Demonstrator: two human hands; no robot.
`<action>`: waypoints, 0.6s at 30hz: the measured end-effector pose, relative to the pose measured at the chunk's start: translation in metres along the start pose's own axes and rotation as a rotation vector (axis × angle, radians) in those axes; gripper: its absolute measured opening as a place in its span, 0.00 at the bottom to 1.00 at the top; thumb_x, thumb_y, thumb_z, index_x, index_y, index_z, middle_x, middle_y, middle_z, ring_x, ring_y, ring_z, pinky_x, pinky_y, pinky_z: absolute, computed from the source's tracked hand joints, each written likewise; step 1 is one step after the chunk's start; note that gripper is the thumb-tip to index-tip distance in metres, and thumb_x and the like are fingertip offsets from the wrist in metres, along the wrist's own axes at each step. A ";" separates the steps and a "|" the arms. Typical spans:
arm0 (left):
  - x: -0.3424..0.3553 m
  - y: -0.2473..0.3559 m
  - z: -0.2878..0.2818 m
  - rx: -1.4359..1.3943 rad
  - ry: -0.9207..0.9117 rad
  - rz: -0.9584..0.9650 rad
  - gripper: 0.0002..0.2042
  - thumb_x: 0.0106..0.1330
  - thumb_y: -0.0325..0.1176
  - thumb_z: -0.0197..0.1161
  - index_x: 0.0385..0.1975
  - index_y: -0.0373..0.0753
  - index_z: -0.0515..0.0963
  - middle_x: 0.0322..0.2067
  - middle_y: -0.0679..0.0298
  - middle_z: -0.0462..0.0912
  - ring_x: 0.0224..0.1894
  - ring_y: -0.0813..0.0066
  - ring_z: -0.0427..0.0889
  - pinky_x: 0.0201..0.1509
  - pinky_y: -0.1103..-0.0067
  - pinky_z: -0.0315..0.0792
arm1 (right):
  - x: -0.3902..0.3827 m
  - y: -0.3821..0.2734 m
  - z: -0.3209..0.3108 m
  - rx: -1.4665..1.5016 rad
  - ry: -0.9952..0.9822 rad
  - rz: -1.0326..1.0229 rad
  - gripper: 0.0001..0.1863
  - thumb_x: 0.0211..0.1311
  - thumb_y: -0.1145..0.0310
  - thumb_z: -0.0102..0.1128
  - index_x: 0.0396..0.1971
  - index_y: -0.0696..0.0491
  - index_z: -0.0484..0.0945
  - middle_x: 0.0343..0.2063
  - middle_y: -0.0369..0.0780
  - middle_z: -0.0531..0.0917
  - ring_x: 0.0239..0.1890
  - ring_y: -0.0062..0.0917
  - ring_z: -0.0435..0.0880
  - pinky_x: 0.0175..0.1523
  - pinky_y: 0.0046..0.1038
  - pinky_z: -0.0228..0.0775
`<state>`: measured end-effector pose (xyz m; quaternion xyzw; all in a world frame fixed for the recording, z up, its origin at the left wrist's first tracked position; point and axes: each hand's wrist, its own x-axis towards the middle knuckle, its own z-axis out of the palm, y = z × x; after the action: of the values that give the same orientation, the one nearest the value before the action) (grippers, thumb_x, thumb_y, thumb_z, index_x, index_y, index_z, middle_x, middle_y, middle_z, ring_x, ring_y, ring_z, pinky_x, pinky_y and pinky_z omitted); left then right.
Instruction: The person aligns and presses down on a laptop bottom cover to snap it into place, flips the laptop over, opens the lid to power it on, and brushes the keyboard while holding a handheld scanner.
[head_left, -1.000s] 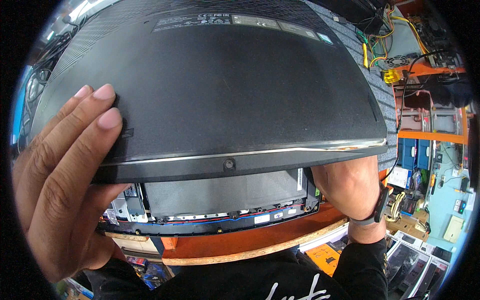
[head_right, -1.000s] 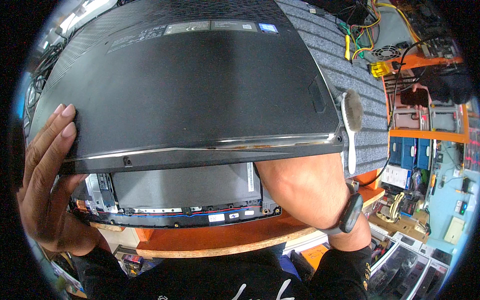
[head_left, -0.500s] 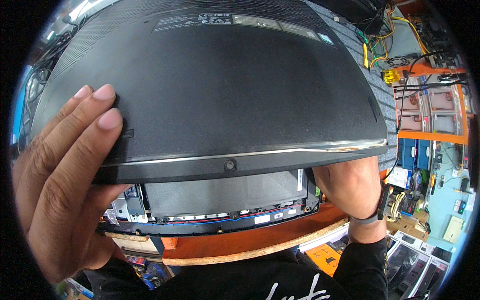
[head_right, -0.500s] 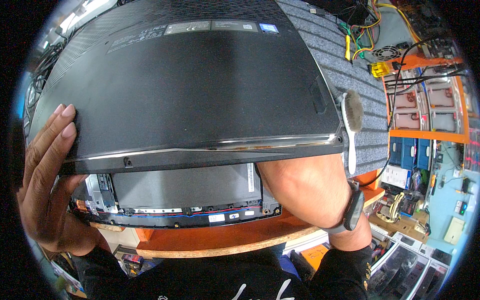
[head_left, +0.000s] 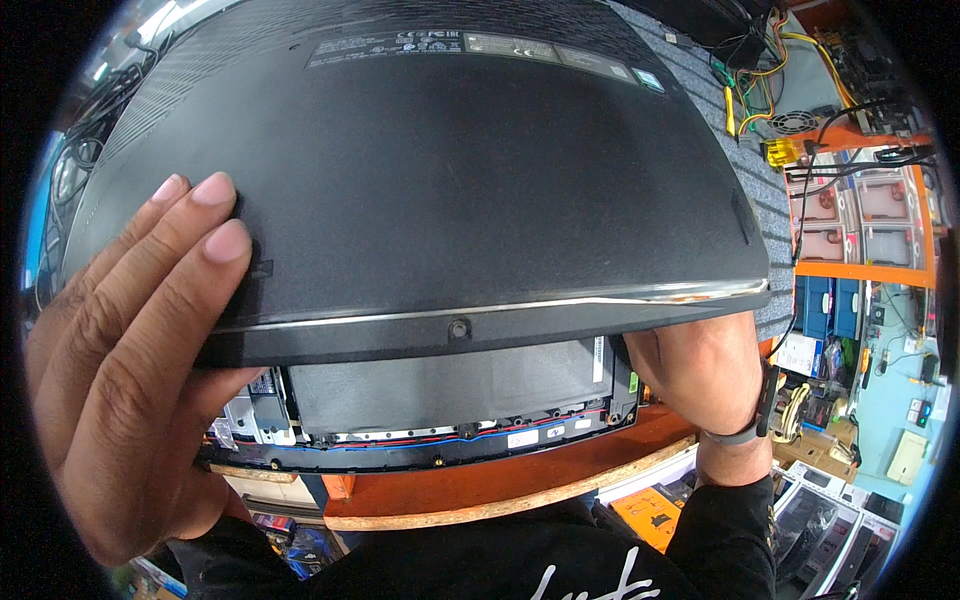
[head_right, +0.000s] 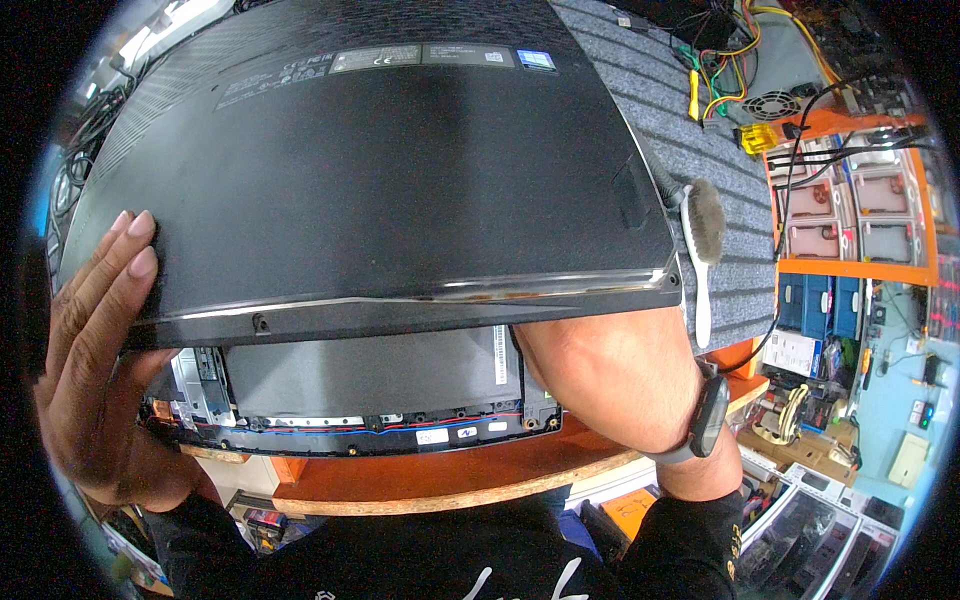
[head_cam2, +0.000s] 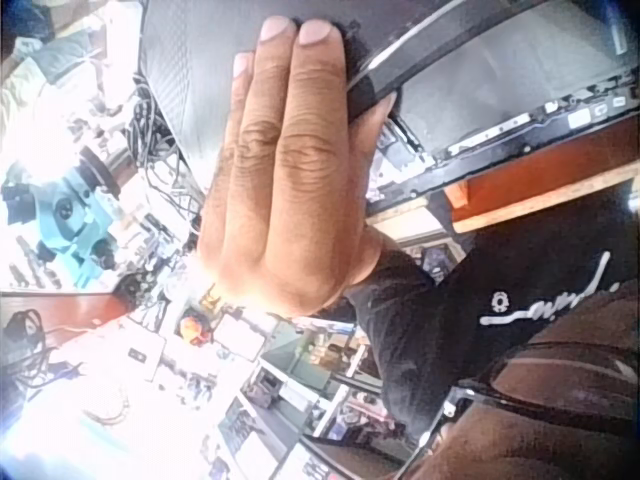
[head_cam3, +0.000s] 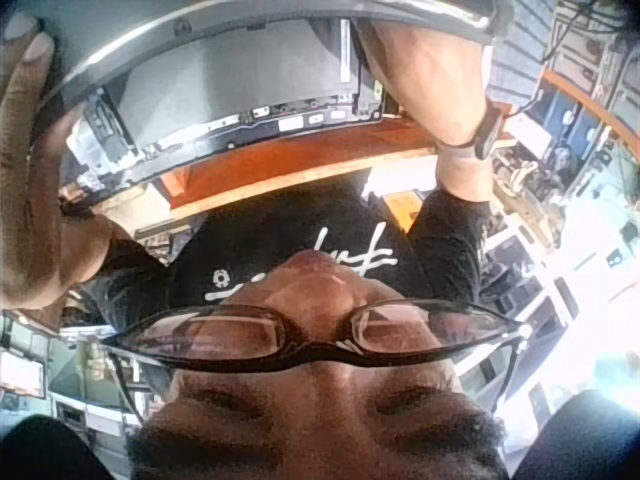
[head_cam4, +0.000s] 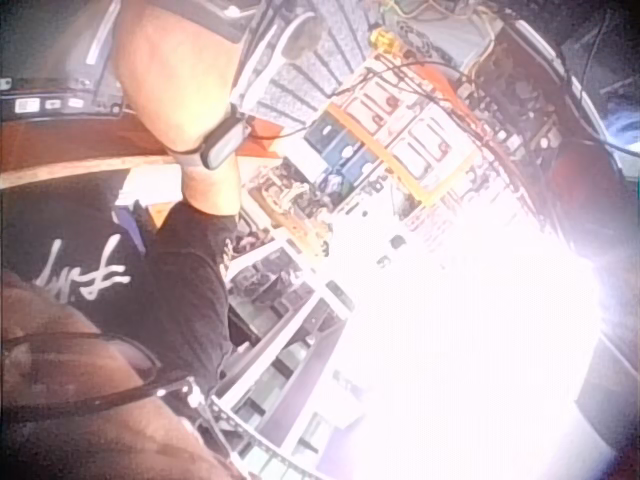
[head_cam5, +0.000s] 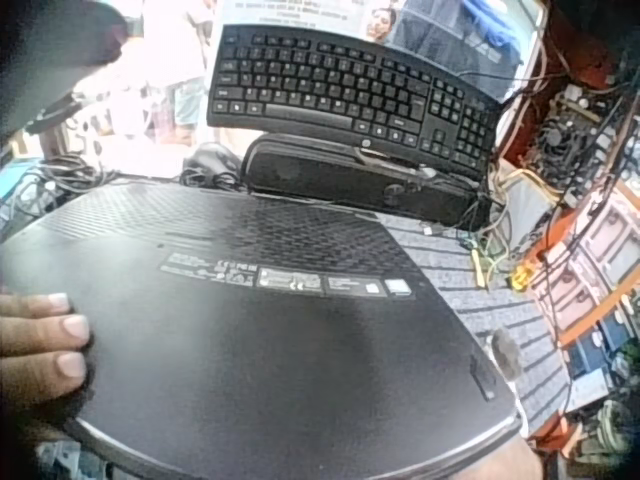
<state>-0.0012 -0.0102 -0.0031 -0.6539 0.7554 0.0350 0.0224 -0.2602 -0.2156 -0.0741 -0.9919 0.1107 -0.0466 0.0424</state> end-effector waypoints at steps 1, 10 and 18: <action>-0.001 0.002 -0.003 -0.005 -0.005 -0.015 0.38 0.43 0.32 0.69 0.59 0.26 0.69 0.57 0.36 0.73 0.64 0.41 0.71 0.68 0.58 0.65 | 0.001 0.000 -0.001 0.000 0.001 -0.006 0.11 0.53 0.72 0.59 0.38 0.53 0.81 0.34 0.45 0.80 0.36 0.41 0.81 0.42 0.39 0.73; -0.005 0.005 0.002 0.021 0.087 -0.059 0.35 0.44 0.27 0.67 0.58 0.26 0.70 0.56 0.38 0.75 0.63 0.42 0.73 0.67 0.58 0.67 | 0.001 -0.001 -0.003 0.002 -0.020 -0.012 0.11 0.52 0.73 0.60 0.37 0.53 0.81 0.34 0.44 0.80 0.36 0.41 0.81 0.41 0.39 0.73; -0.004 0.002 0.002 0.003 0.080 -0.039 0.32 0.48 0.30 0.65 0.58 0.26 0.71 0.56 0.39 0.76 0.62 0.42 0.74 0.66 0.59 0.68 | -0.002 0.001 0.000 0.007 -0.004 0.002 0.10 0.55 0.71 0.61 0.38 0.52 0.82 0.35 0.44 0.81 0.37 0.41 0.81 0.41 0.38 0.74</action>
<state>-0.0031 -0.0059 -0.0046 -0.6693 0.7429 0.0074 -0.0062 -0.2625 -0.2160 -0.0739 -0.9917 0.1116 -0.0450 0.0462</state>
